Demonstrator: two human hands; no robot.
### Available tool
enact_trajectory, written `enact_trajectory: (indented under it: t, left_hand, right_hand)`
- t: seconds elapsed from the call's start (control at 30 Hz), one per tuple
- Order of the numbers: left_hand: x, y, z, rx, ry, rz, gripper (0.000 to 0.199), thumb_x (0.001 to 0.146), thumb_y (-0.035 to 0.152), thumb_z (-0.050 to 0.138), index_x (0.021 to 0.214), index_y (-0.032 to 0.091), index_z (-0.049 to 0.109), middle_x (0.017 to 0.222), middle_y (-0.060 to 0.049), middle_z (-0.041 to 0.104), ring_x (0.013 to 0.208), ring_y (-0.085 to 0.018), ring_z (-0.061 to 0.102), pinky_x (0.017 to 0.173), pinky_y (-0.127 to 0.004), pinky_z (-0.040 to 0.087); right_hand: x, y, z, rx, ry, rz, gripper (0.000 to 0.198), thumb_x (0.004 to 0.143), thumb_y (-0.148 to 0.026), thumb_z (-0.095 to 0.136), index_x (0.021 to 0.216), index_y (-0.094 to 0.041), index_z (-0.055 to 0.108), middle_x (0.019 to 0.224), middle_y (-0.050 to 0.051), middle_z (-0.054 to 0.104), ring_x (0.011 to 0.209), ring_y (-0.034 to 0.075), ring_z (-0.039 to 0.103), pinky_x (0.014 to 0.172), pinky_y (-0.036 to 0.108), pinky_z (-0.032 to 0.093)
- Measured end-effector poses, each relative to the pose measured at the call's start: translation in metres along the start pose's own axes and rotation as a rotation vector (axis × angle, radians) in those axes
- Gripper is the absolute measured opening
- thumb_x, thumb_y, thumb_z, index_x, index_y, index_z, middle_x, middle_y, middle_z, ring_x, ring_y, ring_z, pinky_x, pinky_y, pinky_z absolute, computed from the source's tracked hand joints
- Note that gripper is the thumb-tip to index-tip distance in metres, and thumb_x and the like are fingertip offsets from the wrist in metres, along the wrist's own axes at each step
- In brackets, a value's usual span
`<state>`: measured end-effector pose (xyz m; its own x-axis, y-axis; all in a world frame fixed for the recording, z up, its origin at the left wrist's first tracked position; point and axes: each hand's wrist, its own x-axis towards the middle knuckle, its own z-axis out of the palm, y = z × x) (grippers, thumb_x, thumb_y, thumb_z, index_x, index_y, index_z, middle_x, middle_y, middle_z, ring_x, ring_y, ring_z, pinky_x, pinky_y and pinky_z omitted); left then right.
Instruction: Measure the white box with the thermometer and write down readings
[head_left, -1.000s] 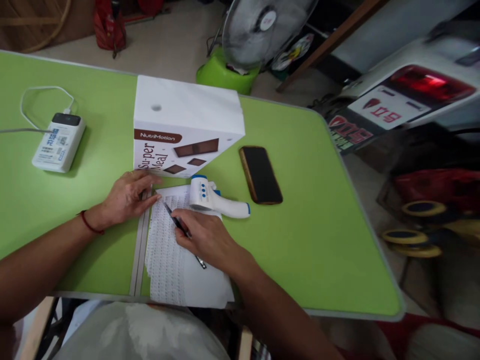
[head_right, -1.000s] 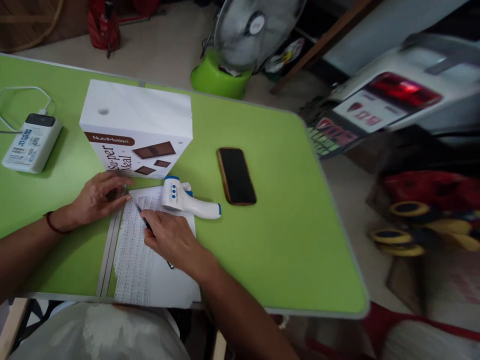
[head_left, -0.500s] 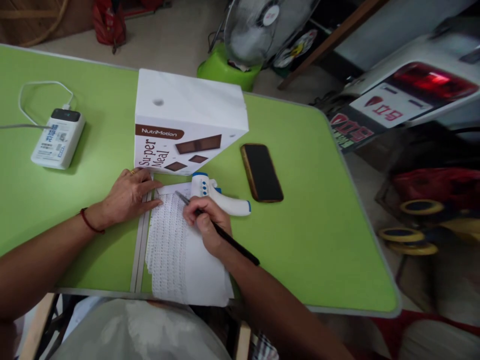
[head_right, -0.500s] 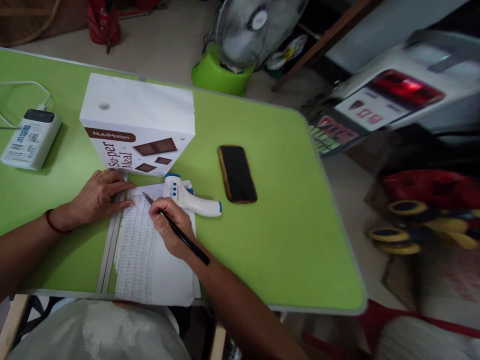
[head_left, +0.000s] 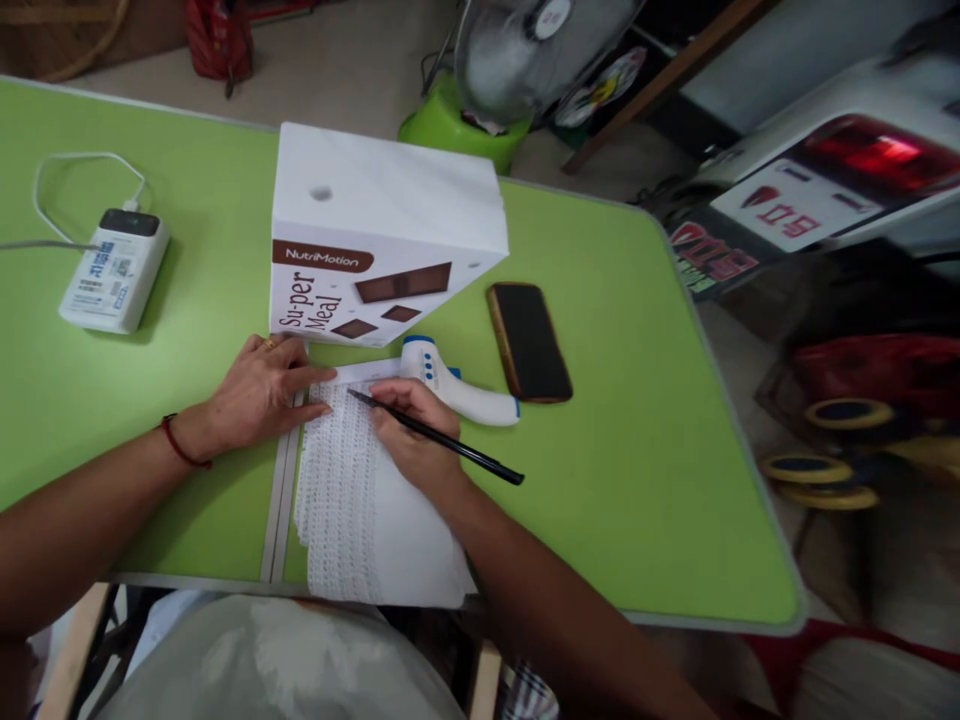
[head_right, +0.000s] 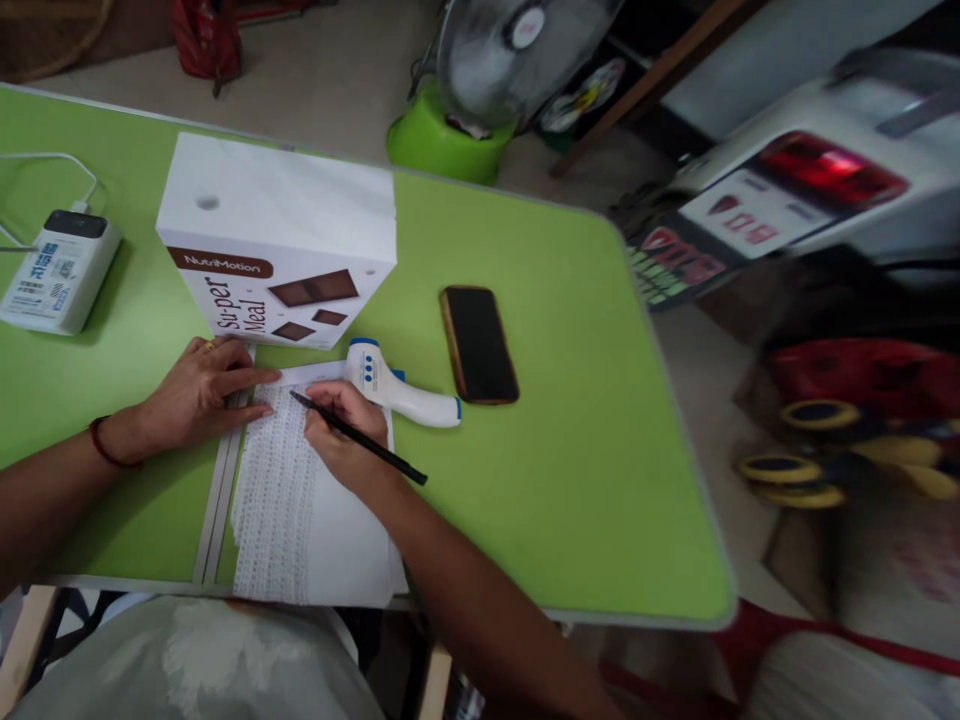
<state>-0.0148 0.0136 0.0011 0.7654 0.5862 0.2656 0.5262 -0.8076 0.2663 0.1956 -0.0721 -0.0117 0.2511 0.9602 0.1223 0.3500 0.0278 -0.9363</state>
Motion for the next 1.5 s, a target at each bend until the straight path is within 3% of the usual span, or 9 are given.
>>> enact_trajectory:
  t: [0.13, 0.8, 1.3, 1.5]
  left_hand:
    - [-0.0004, -0.0020, 0.0015, -0.045, 0.002, -0.002, 0.034, 0.089, 0.041, 0.078, 0.118, 0.024, 0.075, 0.097, -0.007, 0.067, 0.089, -0.027, 0.062, 0.076, -0.037, 0.040]
    - [0.0009, 0.0004, 0.0028, 0.003, 0.025, 0.000, 0.039, 0.085, 0.042, 0.084, 0.116, 0.020, 0.075, 0.096, -0.007, 0.069, 0.089, -0.028, 0.063, 0.073, -0.037, 0.039]
    - [0.0010, 0.0029, -0.0010, -0.002, 0.012, -0.005, 0.038, 0.085, 0.037, 0.085, 0.117, 0.018, 0.076, 0.097, -0.007, 0.068, 0.087, -0.026, 0.063, 0.075, -0.036, 0.038]
    - [0.0012, 0.0028, 0.0001, 0.004, 0.014, -0.007, 0.038, 0.084, 0.037, 0.086, 0.117, 0.019, 0.076, 0.095, -0.006, 0.068, 0.087, -0.026, 0.063, 0.075, -0.035, 0.038]
  right_hand:
    - [-0.0006, -0.0005, 0.0036, -0.032, 0.046, -0.003, 0.004, 0.071, -0.026, 0.064, 0.074, -0.026, 0.065, 0.060, -0.004, 0.068, 0.049, 0.013, 0.057, 0.048, 0.027, 0.050]
    - [0.0008, -0.0047, 0.0054, -0.095, -0.085, -0.081, 0.006, 0.077, -0.025, 0.062, 0.073, -0.026, 0.066, 0.066, -0.002, 0.072, 0.059, 0.015, 0.066, 0.061, 0.030, 0.057]
    - [0.0012, -0.0016, 0.0058, -0.077, -0.009, -0.093, 0.007, 0.075, -0.023, 0.061, 0.069, -0.025, 0.065, 0.057, -0.005, 0.066, 0.049, 0.012, 0.058, 0.050, 0.025, 0.050]
    - [0.0007, -0.0046, 0.0058, -0.076, -0.034, -0.073, 0.007, 0.073, -0.023, 0.061, 0.067, -0.024, 0.064, 0.059, -0.004, 0.068, 0.052, 0.012, 0.060, 0.055, 0.026, 0.052]
